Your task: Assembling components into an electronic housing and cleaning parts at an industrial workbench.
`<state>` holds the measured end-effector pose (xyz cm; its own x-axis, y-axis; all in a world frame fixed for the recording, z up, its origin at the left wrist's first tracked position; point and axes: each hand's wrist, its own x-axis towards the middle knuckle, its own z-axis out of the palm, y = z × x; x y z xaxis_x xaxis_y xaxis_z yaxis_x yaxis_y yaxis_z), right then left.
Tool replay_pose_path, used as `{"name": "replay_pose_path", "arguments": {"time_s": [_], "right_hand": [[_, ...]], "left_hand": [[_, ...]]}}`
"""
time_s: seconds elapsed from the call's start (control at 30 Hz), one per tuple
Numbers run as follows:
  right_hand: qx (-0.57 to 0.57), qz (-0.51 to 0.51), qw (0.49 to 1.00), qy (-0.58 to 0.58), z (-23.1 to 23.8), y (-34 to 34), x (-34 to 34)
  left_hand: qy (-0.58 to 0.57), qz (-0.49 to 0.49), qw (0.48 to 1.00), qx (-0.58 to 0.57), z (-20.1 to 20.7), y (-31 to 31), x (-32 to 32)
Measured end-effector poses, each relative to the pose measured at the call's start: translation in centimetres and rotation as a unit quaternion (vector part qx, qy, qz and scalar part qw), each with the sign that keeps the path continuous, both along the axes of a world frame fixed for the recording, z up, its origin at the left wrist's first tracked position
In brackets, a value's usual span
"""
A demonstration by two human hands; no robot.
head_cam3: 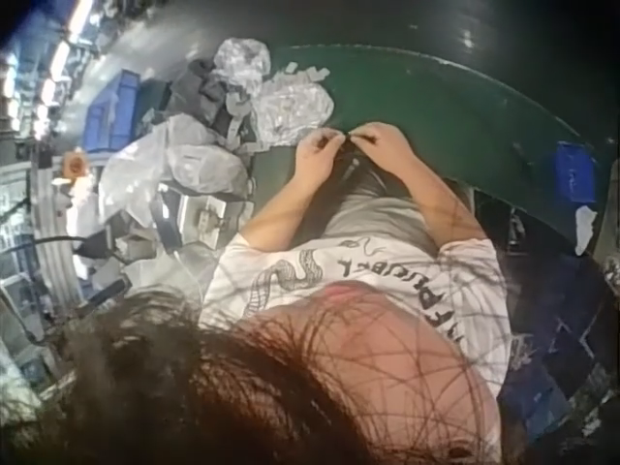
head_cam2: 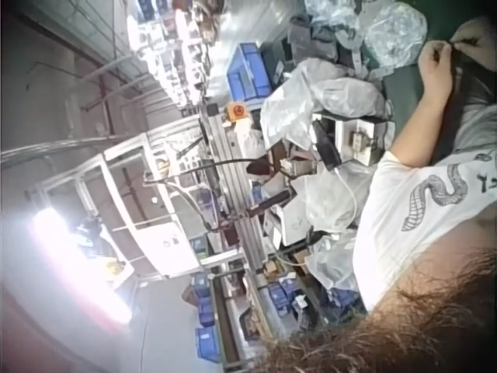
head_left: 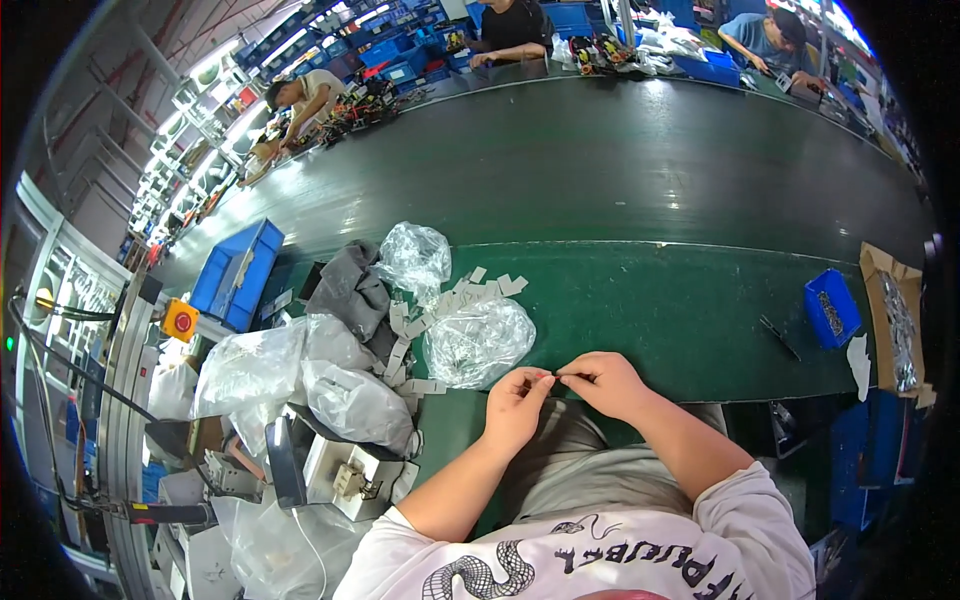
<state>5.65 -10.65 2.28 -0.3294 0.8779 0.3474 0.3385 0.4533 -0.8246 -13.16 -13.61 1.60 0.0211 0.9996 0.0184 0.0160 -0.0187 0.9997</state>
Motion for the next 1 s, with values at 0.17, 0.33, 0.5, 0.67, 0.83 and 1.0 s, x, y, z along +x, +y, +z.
{"name": "replay_pose_path", "arguments": {"time_s": [0.17,0.33,0.5,0.67,0.83,1.0], "right_hand": [[-0.103,0.033,0.994,-0.007,0.6,0.5,0.3],[-0.094,0.038,0.995,-0.001,0.6,0.6,0.5],[0.003,0.054,0.997,-0.047,0.4,0.4,0.0],[-0.065,0.061,0.995,-0.04,0.4,0.6,0.3],[-0.27,0.074,0.954,0.104,0.2,1.0,1.0],[-0.315,0.127,0.926,0.164,-0.7,2.1,1.6]], "left_hand": [[0.045,0.011,0.999,0.014,-0.2,-0.1,-0.1],[0.055,-0.008,0.998,-0.019,-0.2,0.0,0.2],[0.056,0.001,0.998,-0.012,-0.2,0.1,-0.3],[0.008,0.015,1.0,-0.007,0.2,-0.1,0.2],[0.105,-0.005,0.989,0.101,0.9,-0.5,0.5],[0.114,-0.019,0.98,0.159,1.2,-0.6,0.7]]}}
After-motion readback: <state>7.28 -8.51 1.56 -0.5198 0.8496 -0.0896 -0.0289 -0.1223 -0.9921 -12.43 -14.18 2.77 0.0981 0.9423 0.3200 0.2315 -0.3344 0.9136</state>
